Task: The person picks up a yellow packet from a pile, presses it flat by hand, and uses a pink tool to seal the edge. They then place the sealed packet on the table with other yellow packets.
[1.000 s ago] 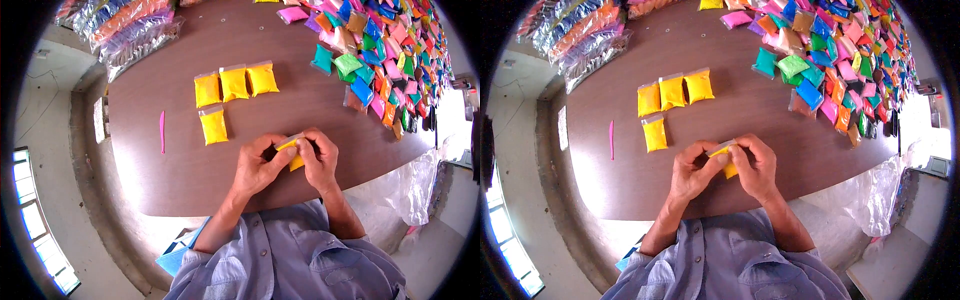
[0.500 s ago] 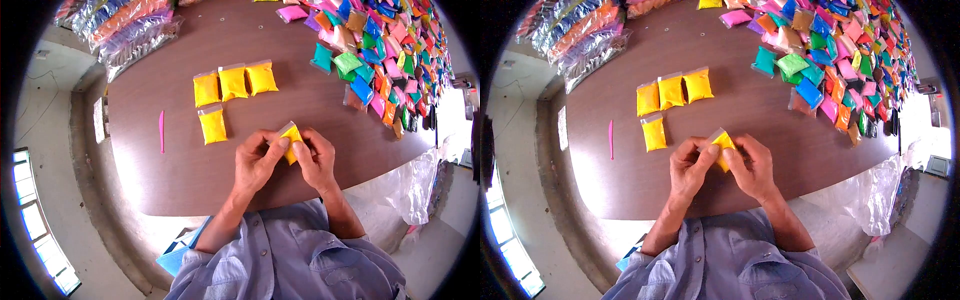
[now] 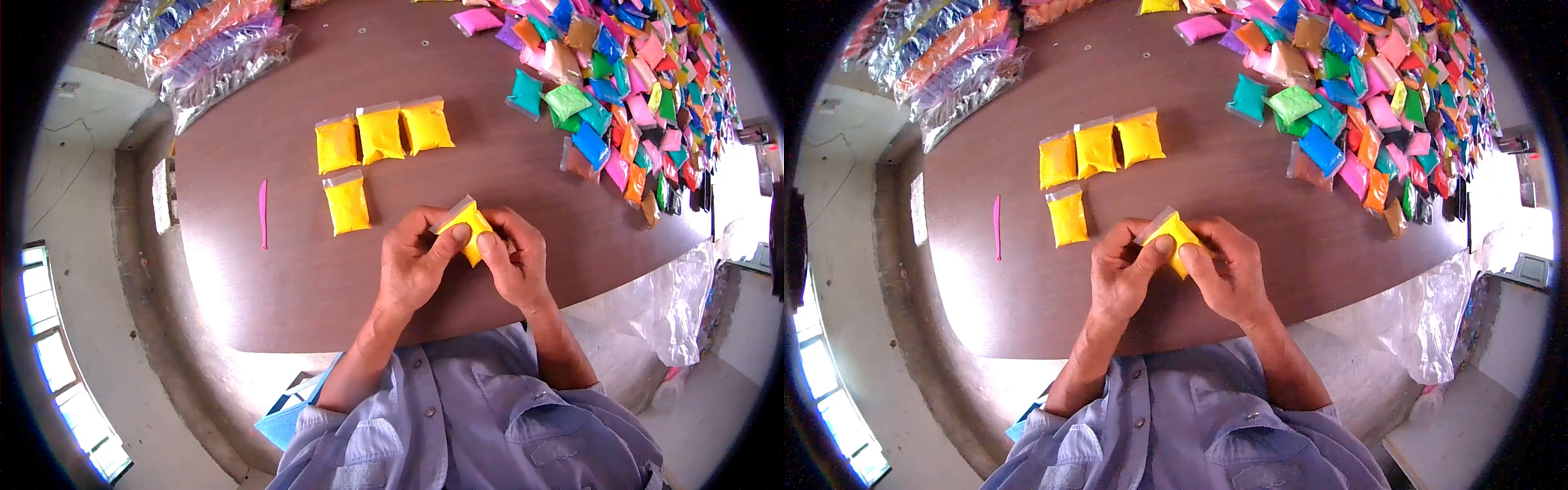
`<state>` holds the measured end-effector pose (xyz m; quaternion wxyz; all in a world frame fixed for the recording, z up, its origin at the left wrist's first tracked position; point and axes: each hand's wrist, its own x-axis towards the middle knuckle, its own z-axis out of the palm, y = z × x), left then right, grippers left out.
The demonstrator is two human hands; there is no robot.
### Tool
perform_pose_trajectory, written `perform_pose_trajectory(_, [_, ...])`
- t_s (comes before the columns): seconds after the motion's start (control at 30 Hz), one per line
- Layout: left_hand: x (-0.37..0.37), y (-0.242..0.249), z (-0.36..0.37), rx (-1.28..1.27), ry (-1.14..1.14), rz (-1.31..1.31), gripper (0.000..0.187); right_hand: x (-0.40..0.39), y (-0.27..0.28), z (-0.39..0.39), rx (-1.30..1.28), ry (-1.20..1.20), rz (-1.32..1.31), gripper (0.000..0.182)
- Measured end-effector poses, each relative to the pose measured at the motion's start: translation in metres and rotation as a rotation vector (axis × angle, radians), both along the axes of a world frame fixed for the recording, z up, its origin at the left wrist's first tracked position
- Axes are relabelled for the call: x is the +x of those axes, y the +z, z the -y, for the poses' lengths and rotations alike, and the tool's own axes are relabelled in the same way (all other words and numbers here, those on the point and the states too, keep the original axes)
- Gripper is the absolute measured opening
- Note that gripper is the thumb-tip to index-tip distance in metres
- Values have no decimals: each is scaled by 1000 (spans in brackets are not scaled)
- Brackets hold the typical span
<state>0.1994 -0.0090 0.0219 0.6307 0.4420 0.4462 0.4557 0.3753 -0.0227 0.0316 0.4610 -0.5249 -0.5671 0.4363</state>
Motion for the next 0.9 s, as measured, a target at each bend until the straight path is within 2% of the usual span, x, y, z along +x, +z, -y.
perform_pose_trajectory(0.17, [3,10,-2,24,14,-1,22,4,-6,3,-10,-2,10,17])
perform_pose_trajectory(0.27, [3,9,-3,101,-60,-119,22,4,-9,2,34,5,35,16])
perform_pose_trajectory(0.43, [5,3,0,43,7,0,18,4,-6,3,-7,19,61,16])
perform_pose_trajectory(0.63, [4,1,3,-3,88,-23,15,-2,-3,3,-41,-2,-47,21])
perform_pose_trajectory(0.73, [1,8,3,-34,44,-23,20,3,-1,1,13,21,33,19])
perform_pose_trajectory(0.9, [-1,8,-1,-41,-10,-64,25,4,-8,3,90,-31,16,14])
